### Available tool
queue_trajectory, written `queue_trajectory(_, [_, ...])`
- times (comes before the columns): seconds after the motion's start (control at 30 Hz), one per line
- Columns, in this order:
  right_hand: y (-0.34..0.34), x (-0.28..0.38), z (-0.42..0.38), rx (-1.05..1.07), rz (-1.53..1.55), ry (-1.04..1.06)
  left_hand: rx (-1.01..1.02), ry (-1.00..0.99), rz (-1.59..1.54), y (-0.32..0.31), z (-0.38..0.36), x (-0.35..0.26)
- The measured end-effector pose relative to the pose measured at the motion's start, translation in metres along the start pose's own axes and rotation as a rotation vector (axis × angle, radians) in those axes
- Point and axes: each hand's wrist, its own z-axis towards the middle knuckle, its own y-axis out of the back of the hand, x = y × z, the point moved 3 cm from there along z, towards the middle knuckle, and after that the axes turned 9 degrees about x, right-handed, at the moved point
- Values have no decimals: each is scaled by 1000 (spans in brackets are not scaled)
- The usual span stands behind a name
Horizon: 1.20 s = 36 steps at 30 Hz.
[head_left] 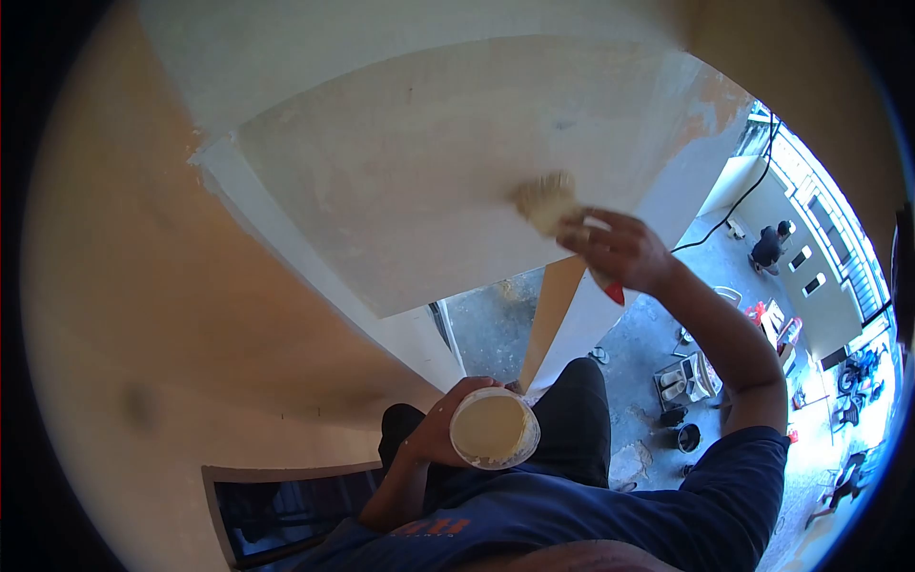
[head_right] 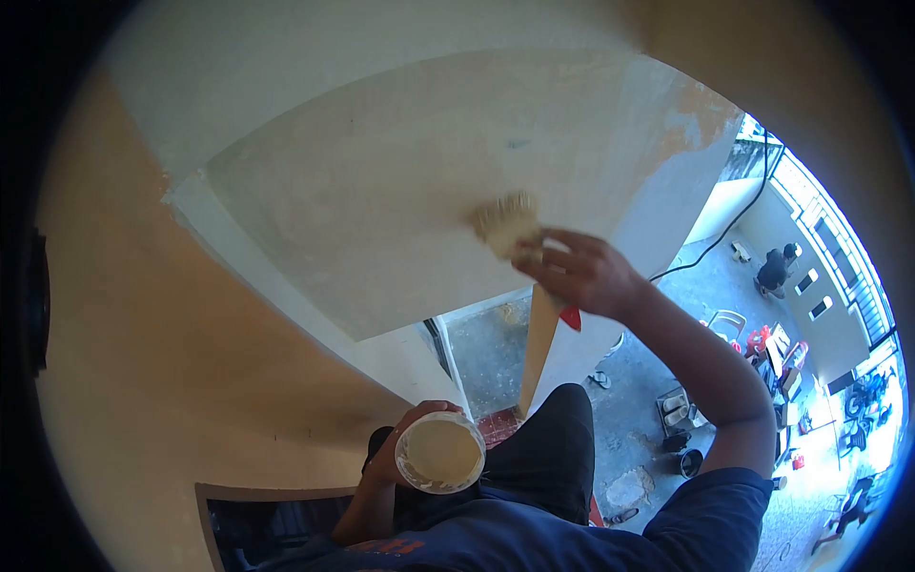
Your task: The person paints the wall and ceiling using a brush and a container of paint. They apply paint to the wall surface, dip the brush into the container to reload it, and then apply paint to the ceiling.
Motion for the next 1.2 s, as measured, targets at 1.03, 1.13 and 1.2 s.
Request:
queue_trajectory(1.03, [11,8,17,199,270,62,-44,-5,34,3,-3,-13])
queue_trajectory(1.13, [57,-29,57,53,151,-33,-24,-16,77,3,0,-12])
queue_trajectory(1.2, [95,-37,79,-174,54,30,-13,-23,61,1,-1,-14])
